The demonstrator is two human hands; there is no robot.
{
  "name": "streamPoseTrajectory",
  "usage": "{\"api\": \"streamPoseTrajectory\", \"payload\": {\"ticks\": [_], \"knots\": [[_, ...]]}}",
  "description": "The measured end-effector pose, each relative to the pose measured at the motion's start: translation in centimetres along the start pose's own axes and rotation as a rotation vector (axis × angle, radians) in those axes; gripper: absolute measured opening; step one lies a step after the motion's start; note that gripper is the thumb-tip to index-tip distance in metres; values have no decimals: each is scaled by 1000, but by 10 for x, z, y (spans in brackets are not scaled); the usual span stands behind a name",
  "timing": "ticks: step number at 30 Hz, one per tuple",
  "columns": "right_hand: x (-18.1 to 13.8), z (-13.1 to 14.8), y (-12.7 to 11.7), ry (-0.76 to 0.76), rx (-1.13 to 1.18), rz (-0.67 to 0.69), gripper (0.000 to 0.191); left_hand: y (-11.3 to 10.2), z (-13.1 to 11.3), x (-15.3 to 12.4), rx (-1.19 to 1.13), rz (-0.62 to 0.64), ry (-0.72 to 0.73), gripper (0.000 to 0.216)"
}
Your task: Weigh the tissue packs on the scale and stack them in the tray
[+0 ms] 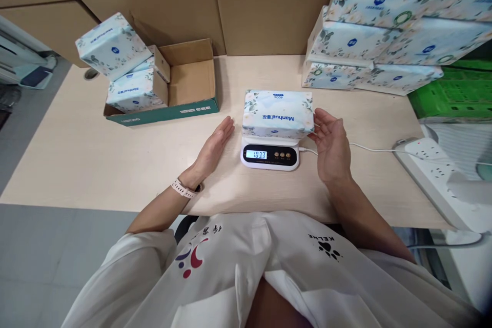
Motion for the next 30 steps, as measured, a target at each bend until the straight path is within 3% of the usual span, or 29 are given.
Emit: {"api": "streamPoseTrajectory", "payload": {"ticks": [4, 8, 18, 25, 28, 30], "knots": [[-3, 0, -1, 96, 146, -64, 72, -3, -2, 1, -59, -11, 81, 76], [-4, 4, 0, 87, 144, -71, 72, -3, -5, 2, -68, -5, 129, 53], [-1, 9, -5, 42, 90, -94, 73, -8, -7, 2, -77, -60, 129, 49], [-4, 14, -33, 19, 80, -315, 49, -16, -4, 4, -74, -109, 113, 49], [-2, 9, -26, 50, 49, -243, 51, -22, -4, 9, -36, -160, 102, 53], [-1, 5, -13, 76, 19, -139, 61, -17, -17, 15, 38, -150, 146, 58]]}}
Point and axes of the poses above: each hand's wrist, its own x-axis towards the middle knuckle, its own y-axis out of the palm, z = x × y, the point moved 10 cm from there along x, towards the middle knuckle, and after that the axes turned 5 degrees about z, right-handed, at the moved point
